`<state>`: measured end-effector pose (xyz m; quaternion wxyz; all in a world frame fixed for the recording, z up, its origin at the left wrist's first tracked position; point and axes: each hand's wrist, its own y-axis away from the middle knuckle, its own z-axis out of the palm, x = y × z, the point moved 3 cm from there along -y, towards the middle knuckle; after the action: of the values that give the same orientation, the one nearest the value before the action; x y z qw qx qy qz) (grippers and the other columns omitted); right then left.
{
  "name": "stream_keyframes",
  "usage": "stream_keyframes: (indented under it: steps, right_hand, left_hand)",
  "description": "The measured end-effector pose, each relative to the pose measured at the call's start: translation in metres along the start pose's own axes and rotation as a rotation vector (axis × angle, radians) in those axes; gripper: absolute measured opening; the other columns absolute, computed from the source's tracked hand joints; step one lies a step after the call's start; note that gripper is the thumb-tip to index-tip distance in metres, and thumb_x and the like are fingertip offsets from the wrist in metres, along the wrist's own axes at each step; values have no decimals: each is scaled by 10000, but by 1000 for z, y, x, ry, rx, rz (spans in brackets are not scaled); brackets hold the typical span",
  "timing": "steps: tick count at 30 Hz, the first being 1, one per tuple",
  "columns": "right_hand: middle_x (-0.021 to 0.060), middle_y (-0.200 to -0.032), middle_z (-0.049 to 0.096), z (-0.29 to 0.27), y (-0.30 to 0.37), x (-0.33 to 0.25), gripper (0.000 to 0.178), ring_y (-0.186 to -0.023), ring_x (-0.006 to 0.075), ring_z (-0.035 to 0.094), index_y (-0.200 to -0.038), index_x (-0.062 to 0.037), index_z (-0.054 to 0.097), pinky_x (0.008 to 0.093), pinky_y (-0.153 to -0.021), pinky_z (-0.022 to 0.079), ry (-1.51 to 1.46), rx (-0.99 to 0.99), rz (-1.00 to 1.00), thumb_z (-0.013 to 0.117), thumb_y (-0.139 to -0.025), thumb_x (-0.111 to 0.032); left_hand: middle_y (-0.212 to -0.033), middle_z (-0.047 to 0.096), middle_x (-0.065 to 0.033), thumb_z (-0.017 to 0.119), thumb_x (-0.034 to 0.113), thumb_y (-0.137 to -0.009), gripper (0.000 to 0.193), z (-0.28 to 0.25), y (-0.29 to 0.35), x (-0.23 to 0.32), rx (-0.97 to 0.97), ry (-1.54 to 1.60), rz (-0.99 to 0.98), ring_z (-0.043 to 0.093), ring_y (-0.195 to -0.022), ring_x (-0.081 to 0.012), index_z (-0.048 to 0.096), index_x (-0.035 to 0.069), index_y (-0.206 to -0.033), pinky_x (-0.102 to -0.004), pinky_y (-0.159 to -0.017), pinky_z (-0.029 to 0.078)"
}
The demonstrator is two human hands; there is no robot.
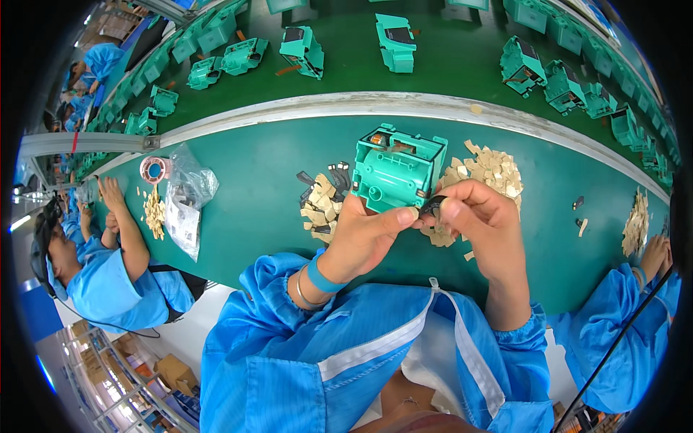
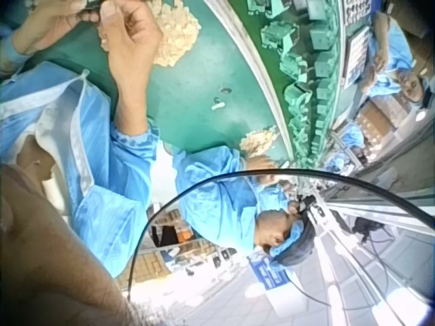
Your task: The person assembles electronic modules by hand, inserting small metal contacts and plastic components into green electronic module housings.
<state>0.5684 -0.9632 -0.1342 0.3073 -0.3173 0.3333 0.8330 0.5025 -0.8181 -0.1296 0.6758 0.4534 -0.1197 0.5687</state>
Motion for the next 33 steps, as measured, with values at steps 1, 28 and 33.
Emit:
stream_keyframes:
  steps: [1, 28, 33]
  right_hand:
    - [4, -727, 587, -2, 1, -2, 134, -635, 40, 531, -946, 17, 613, 181, -557, 421, -3, -2, -3, 626, -886, -103]
    - [76, -762, 562, 5, 11, -11, 108, -708, 208, 522, -812, -21, 620, 300, -616, 416, 554, 199, -626, 709, -753, -35]
    - [79, -759, 557, 9, 11, -13, 108, -681, 210, 504, -793, -25, 612, 304, -596, 398, 651, 193, -728, 708, -744, -17]
  left_hand:
    - [-1091, 606, -107, 658, 22, -808, 397, -4, -1, -1, -41, 33, -7, 605, -974, -187, 504, 8, -1174, -352, -834, 520]
    - [-1052, 620, -158, 645, 83, -843, 381, 0, -1, -13, -148, 248, -25, 645, -898, -242, 486, -38, -1167, -314, -807, 543]
    - [-1053, 610, -178, 642, 87, -849, 431, -4, 2, -17, -132, 336, -46, 647, -893, -257, 433, -48, -1202, -315, -807, 554]
